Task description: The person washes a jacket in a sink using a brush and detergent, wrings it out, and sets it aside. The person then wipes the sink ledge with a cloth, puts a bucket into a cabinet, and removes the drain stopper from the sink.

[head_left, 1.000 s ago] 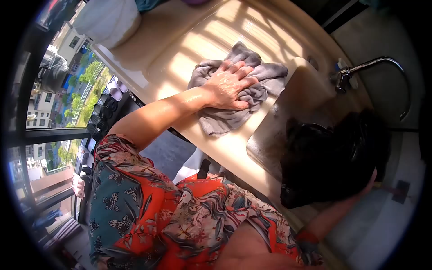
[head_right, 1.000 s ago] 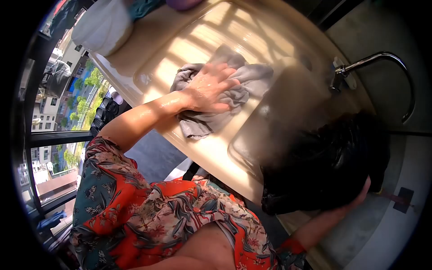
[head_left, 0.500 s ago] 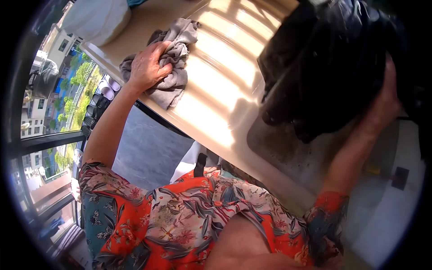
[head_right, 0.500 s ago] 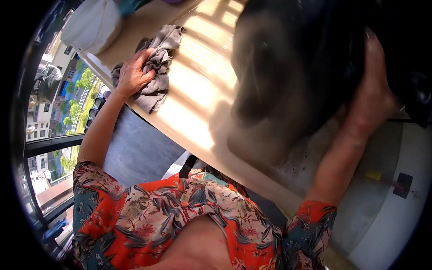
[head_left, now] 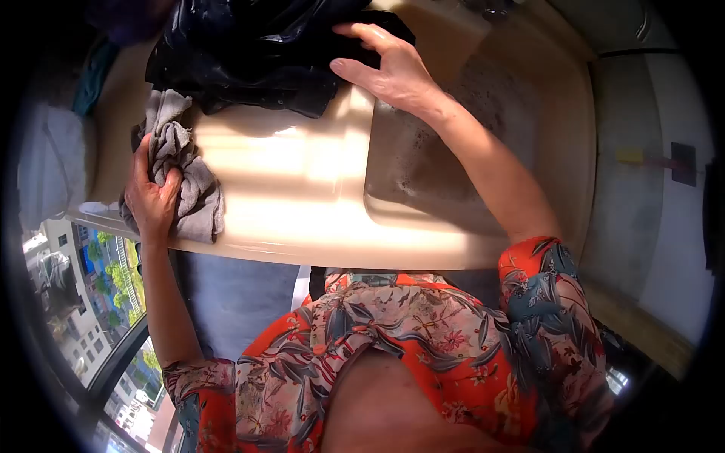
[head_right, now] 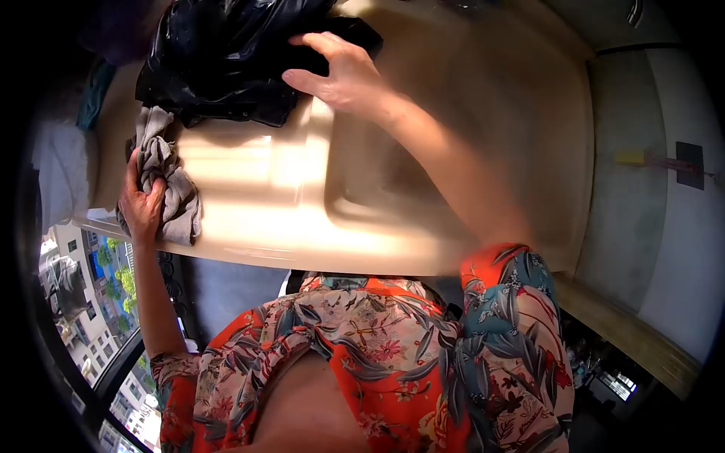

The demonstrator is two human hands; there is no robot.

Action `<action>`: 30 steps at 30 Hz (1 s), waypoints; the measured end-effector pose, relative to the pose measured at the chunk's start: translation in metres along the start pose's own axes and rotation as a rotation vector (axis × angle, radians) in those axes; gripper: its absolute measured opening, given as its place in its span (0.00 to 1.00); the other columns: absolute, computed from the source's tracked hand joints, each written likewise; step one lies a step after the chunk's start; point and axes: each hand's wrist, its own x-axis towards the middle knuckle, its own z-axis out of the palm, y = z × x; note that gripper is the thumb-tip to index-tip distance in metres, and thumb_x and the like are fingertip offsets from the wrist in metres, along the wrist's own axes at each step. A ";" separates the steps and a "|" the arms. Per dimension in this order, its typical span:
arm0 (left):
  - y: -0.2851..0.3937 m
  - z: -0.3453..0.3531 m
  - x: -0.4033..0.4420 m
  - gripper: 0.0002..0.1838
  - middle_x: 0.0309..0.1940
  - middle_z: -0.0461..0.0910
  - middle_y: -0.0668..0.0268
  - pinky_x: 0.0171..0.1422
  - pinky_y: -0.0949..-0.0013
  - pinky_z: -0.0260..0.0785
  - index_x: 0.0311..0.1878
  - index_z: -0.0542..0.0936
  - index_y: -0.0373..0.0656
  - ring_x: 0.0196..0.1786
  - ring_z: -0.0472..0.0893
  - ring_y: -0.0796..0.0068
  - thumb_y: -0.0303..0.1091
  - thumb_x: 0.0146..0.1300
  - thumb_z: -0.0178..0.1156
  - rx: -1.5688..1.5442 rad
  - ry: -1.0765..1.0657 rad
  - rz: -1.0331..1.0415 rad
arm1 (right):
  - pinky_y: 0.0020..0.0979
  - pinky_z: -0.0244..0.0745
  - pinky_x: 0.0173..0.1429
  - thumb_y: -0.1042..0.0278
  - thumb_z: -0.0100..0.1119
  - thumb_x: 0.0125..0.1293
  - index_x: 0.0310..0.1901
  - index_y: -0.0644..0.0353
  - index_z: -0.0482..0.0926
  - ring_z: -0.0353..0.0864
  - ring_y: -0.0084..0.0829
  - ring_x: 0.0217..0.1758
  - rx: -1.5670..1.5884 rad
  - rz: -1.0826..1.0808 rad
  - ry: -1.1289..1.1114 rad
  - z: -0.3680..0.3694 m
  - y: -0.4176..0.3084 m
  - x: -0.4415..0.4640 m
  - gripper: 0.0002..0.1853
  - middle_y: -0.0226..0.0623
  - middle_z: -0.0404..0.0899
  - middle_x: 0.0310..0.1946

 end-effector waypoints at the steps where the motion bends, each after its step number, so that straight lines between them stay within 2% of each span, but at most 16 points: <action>1: 0.001 0.001 0.000 0.28 0.49 0.74 0.56 0.58 0.63 0.63 0.57 0.70 0.47 0.53 0.74 0.58 0.28 0.48 0.57 0.025 0.000 -0.034 | 0.30 0.65 0.59 0.64 0.60 0.58 0.48 0.58 0.76 0.72 0.31 0.54 0.021 0.023 -0.010 -0.018 0.016 -0.024 0.17 0.36 0.75 0.49; 2: 0.003 0.001 0.001 0.28 0.49 0.75 0.56 0.57 0.64 0.63 0.57 0.70 0.46 0.52 0.74 0.59 0.28 0.48 0.57 -0.015 0.003 -0.032 | 0.28 0.68 0.56 0.69 0.59 0.58 0.44 0.59 0.78 0.74 0.29 0.51 -0.008 -0.065 0.038 -0.032 0.047 -0.047 0.12 0.34 0.76 0.47; 3: 0.006 0.001 0.000 0.28 0.48 0.75 0.55 0.57 0.65 0.64 0.57 0.70 0.46 0.52 0.74 0.59 0.27 0.48 0.57 -0.053 0.008 -0.033 | 0.28 0.71 0.51 0.73 0.58 0.58 0.42 0.61 0.78 0.76 0.27 0.46 0.036 0.123 0.064 -0.043 0.085 -0.078 0.10 0.34 0.77 0.44; 4: 0.007 0.002 0.001 0.28 0.48 0.75 0.56 0.56 0.65 0.64 0.57 0.70 0.46 0.51 0.75 0.59 0.28 0.48 0.58 -0.050 0.016 -0.049 | 0.28 0.72 0.48 0.71 0.57 0.59 0.42 0.61 0.78 0.76 0.25 0.42 -0.002 0.418 0.092 -0.051 0.130 -0.111 0.10 0.35 0.77 0.41; 5: 0.008 0.003 0.002 0.28 0.48 0.75 0.56 0.56 0.66 0.64 0.57 0.70 0.45 0.51 0.75 0.60 0.29 0.49 0.58 -0.043 0.022 -0.064 | 0.29 0.72 0.47 0.68 0.56 0.59 0.45 0.59 0.77 0.76 0.29 0.40 -0.088 0.768 0.046 -0.065 0.155 -0.136 0.13 0.36 0.77 0.42; 7: 0.009 0.006 0.003 0.28 0.47 0.76 0.56 0.56 0.66 0.64 0.57 0.70 0.45 0.50 0.75 0.61 0.32 0.50 0.60 -0.028 0.034 -0.076 | 0.32 0.71 0.50 0.67 0.54 0.59 0.48 0.61 0.75 0.77 0.36 0.43 -0.436 0.827 -0.018 -0.080 0.244 -0.201 0.16 0.41 0.76 0.44; 9: 0.006 0.012 0.004 0.28 0.47 0.76 0.57 0.55 0.67 0.64 0.57 0.69 0.44 0.49 0.75 0.62 0.35 0.52 0.62 -0.015 0.050 -0.071 | 0.34 0.69 0.53 0.68 0.52 0.59 0.51 0.64 0.73 0.75 0.40 0.47 -0.168 0.918 0.068 -0.087 0.229 -0.195 0.18 0.45 0.75 0.46; 10: -0.005 0.014 0.003 0.29 0.47 0.76 0.57 0.55 0.67 0.65 0.58 0.69 0.44 0.49 0.75 0.64 0.40 0.53 0.63 -0.062 0.049 -0.078 | 0.35 0.68 0.54 0.69 0.51 0.59 0.52 0.65 0.72 0.74 0.42 0.48 -0.149 0.929 0.044 -0.080 0.228 -0.196 0.18 0.47 0.74 0.47; 11: -0.007 0.014 0.004 0.29 0.47 0.76 0.57 0.55 0.67 0.65 0.58 0.69 0.44 0.49 0.75 0.64 0.40 0.53 0.63 -0.024 0.045 -0.069 | 0.36 0.68 0.56 0.69 0.50 0.59 0.52 0.66 0.71 0.74 0.43 0.50 -0.130 0.940 0.019 -0.074 0.227 -0.197 0.19 0.48 0.74 0.47; 16: -0.014 0.015 0.005 0.31 0.49 0.75 0.56 0.56 0.67 0.64 0.59 0.67 0.44 0.50 0.75 0.62 0.43 0.53 0.63 0.048 0.038 -0.049 | 0.38 0.64 0.60 0.71 0.46 0.61 0.54 0.68 0.69 0.70 0.44 0.56 -0.623 0.749 -0.431 -0.024 0.285 -0.205 0.20 0.51 0.71 0.51; 19: -0.010 0.018 0.005 0.31 0.49 0.75 0.56 0.55 0.66 0.65 0.59 0.67 0.45 0.51 0.75 0.61 0.45 0.53 0.61 0.051 0.069 -0.048 | 0.38 0.63 0.61 0.71 0.43 0.63 0.56 0.66 0.68 0.67 0.45 0.59 -0.529 0.727 -0.420 -0.036 0.283 -0.187 0.19 0.51 0.69 0.54; 22: -0.008 0.018 0.006 0.30 0.48 0.76 0.55 0.55 0.63 0.66 0.59 0.67 0.48 0.51 0.75 0.56 0.43 0.51 0.60 0.120 0.085 -0.053 | 0.39 0.63 0.61 0.73 0.41 0.63 0.57 0.65 0.66 0.66 0.46 0.59 -0.451 0.570 -0.166 -0.024 0.320 -0.203 0.20 0.50 0.67 0.56; 25: -0.013 0.020 0.005 0.31 0.48 0.76 0.55 0.55 0.63 0.66 0.58 0.67 0.49 0.51 0.75 0.55 0.45 0.50 0.60 0.148 0.096 -0.067 | 0.39 0.62 0.62 0.69 0.44 0.63 0.59 0.64 0.64 0.66 0.45 0.60 -0.349 0.666 -0.157 -0.035 0.319 -0.196 0.22 0.51 0.66 0.57; 28: -0.007 0.019 0.006 0.30 0.47 0.76 0.56 0.54 0.63 0.66 0.58 0.68 0.49 0.50 0.75 0.56 0.44 0.49 0.61 0.117 0.088 -0.095 | 0.40 0.60 0.63 0.65 0.47 0.63 0.61 0.63 0.62 0.66 0.44 0.61 -0.247 0.775 -0.171 -0.035 0.303 -0.200 0.25 0.52 0.65 0.58; 30: 0.002 0.019 0.006 0.30 0.47 0.76 0.56 0.53 0.62 0.67 0.57 0.69 0.49 0.49 0.76 0.55 0.42 0.47 0.60 0.112 0.088 -0.132 | 0.39 0.69 0.54 0.63 0.50 0.62 0.58 0.63 0.65 0.73 0.42 0.52 -0.286 0.778 -0.126 -0.060 0.228 -0.186 0.23 0.52 0.71 0.51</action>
